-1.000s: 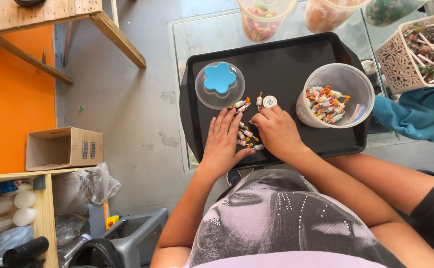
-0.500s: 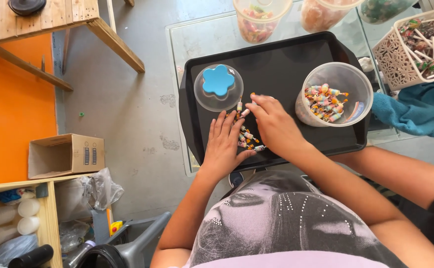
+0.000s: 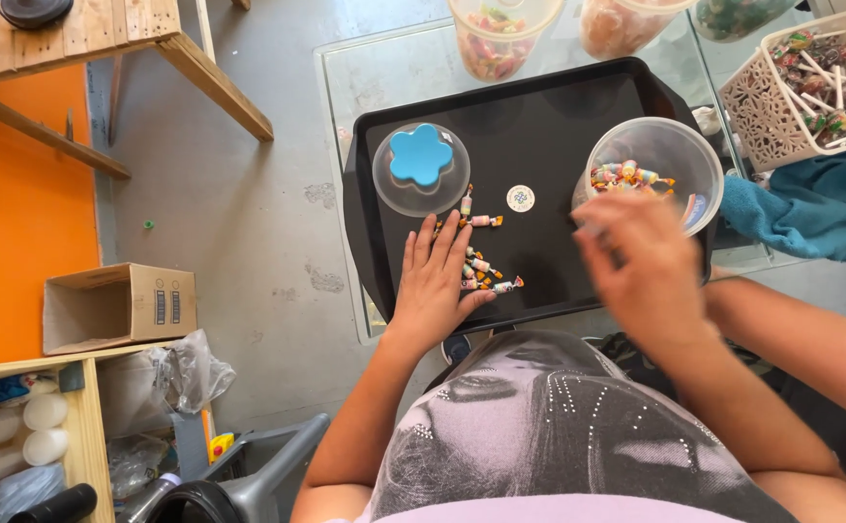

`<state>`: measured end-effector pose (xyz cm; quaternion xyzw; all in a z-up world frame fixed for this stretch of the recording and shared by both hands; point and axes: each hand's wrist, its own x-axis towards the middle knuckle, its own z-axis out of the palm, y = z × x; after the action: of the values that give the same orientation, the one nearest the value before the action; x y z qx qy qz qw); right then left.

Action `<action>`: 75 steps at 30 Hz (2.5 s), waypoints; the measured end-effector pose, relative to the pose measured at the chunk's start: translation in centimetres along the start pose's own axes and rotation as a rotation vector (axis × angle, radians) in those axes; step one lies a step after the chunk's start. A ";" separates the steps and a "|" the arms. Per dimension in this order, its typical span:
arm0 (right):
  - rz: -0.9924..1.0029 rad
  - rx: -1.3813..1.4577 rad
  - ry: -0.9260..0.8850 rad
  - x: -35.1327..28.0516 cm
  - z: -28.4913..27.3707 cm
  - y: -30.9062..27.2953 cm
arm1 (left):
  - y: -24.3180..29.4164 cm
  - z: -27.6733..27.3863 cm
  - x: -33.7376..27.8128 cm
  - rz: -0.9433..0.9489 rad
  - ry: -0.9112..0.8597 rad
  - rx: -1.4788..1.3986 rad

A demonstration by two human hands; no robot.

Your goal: Sorting and organizing small candies from a tray into a plastic container by hand.

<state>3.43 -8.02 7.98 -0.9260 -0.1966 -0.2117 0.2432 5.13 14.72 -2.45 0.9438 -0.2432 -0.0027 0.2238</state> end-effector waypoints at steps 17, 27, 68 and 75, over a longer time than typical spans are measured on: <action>-0.074 -0.171 -0.248 -0.7 9.2 3.2 | -0.5 0.6 -0.1 0.041 0.062 -0.035; -0.072 -0.025 -0.017 2.2 7.2 1.0 | -0.6 1.0 0.0 0.046 0.074 -0.081; 0.241 0.812 0.288 -3.6 7.7 8.0 | -1.8 -0.3 1.0 -0.164 0.498 -0.042; 0.226 0.767 0.309 -3.7 8.2 7.3 | 7.0 -5.9 5.2 0.209 0.613 -0.355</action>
<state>6.21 -10.44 -3.00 -0.7415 -0.1196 -0.2314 0.6183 7.21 9.31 6.35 0.8173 -0.2559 0.2608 0.4455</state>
